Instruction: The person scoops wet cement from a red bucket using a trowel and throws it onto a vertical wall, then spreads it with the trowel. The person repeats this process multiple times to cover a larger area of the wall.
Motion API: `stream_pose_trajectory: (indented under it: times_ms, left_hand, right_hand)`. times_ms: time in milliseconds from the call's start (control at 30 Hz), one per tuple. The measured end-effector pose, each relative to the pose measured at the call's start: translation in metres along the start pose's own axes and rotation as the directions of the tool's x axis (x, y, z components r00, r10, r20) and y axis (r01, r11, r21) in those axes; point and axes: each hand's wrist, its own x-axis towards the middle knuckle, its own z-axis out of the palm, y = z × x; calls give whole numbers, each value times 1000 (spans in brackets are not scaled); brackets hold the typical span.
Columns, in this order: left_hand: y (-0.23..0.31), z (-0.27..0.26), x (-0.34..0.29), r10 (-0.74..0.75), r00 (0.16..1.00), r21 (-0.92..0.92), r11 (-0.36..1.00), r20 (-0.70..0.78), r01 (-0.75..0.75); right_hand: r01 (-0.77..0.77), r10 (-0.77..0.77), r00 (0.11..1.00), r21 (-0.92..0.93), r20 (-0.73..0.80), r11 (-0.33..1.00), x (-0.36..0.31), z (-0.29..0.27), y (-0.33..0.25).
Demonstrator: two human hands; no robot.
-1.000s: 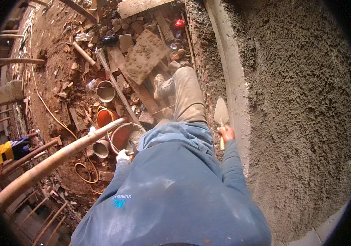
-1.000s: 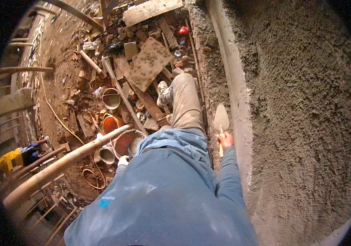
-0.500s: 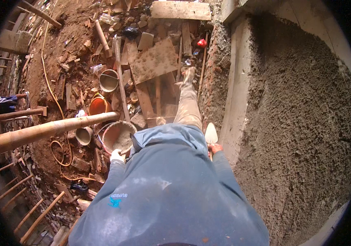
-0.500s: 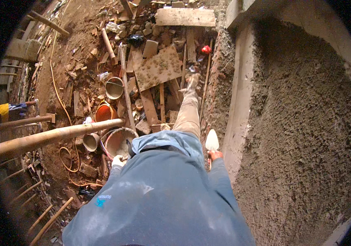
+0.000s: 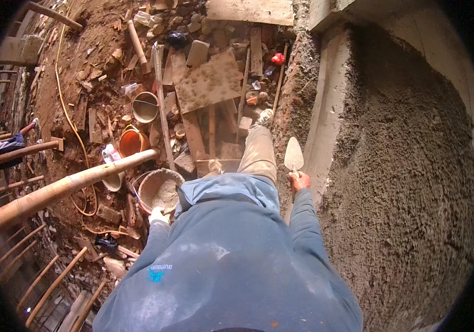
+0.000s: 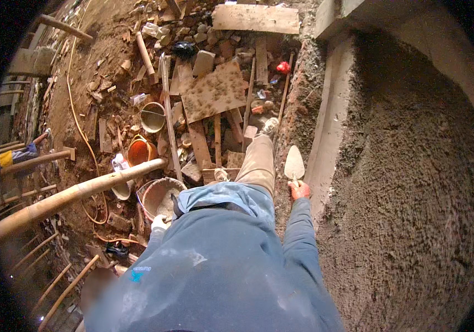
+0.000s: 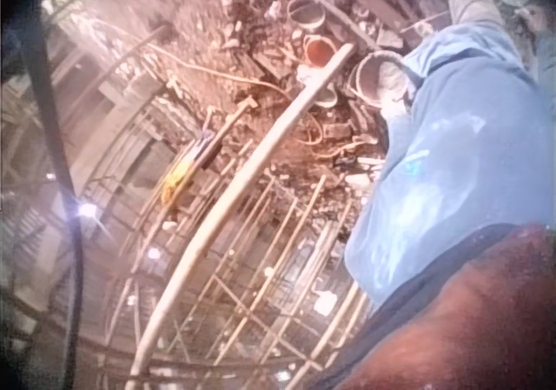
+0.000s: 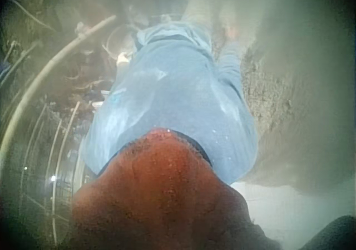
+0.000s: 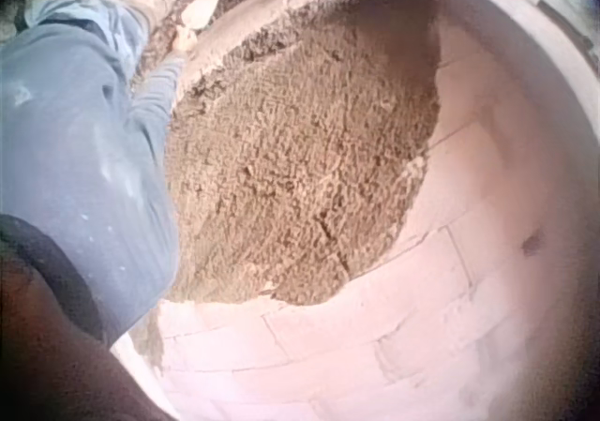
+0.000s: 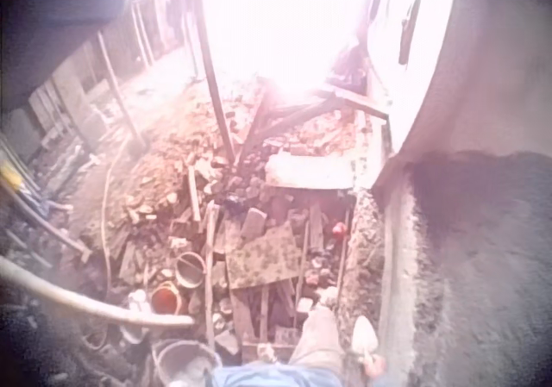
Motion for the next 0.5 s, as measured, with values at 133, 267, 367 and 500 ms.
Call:
stream_pose_trajectory:
  times_ms: [133,267,367,500]
  left_hand:
    - [50,-11,-13,-38,994,-37,999,-98,35]
    - [69,-37,63,107,994,168,980,30,-111]
    - [140,-36,84,-293,948,-407,887,-126,219]
    - [312,-60,82,-417,908,-936,301,45,184]
  right_hand:
    - [40,-41,999,51,20,998,24,-14,1]
    - [-25,34,999,331,-21,943,25,-25,-79]
    - [71,-77,997,172,31,983,30,-61,-142]
    - [365,-320,927,-271,196,891,36,-97,-285]
